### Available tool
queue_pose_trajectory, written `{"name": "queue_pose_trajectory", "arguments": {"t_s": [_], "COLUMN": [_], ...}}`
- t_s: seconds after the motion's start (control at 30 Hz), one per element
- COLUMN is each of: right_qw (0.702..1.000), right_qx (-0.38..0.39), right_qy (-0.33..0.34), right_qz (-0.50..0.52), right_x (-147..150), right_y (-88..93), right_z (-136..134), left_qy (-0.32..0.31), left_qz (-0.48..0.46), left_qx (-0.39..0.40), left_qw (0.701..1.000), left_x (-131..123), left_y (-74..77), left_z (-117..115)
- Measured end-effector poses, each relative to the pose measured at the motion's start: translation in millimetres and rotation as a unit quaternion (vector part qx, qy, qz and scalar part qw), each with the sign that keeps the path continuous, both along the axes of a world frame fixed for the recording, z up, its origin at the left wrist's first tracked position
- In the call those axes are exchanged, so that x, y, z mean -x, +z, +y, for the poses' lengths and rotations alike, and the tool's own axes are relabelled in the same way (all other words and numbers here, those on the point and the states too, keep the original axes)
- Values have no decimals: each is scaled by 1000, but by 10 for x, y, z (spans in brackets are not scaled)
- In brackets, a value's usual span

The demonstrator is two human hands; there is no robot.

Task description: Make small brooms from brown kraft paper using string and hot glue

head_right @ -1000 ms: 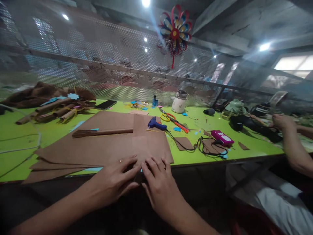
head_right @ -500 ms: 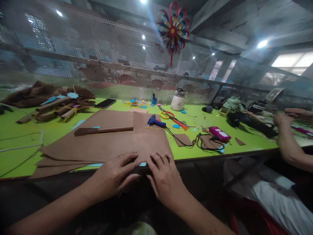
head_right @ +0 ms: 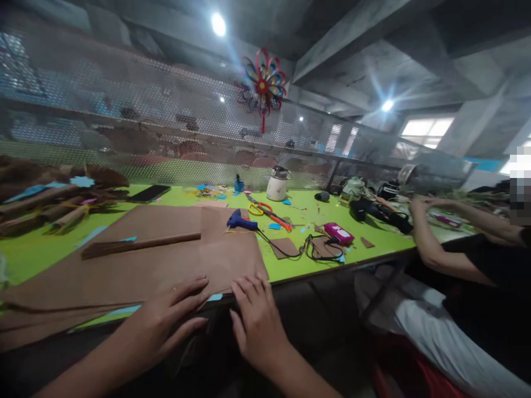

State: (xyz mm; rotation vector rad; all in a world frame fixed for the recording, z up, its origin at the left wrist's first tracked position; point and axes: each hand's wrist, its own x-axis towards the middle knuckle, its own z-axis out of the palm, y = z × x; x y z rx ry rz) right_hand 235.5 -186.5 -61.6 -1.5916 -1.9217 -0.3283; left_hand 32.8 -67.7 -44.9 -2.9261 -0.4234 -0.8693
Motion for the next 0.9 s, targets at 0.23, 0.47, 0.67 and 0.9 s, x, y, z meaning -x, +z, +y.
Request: {"name": "queue_pose_trajectory", "arguments": {"t_s": [0.23, 0.47, 0.67, 0.9], "right_qw": [837, 970, 955, 969], "right_qx": [-324, -40, 205, 182], "right_qy": [-232, 56, 201, 156], "right_qz": [375, 233, -72, -64], "right_x": [-826, -184, -25, -25], "right_y": [339, 617, 812, 582], "right_z": [-194, 312, 513, 448], "left_qy": [11, 25, -11, 133], "left_qz": [36, 77, -7, -220], "left_qx": [5, 108, 308, 578], "left_qw": [999, 991, 951, 774], "left_x": [3, -47, -65, -398], "left_y": [93, 217, 295, 420], "left_z": [-45, -197, -117, 566]}}
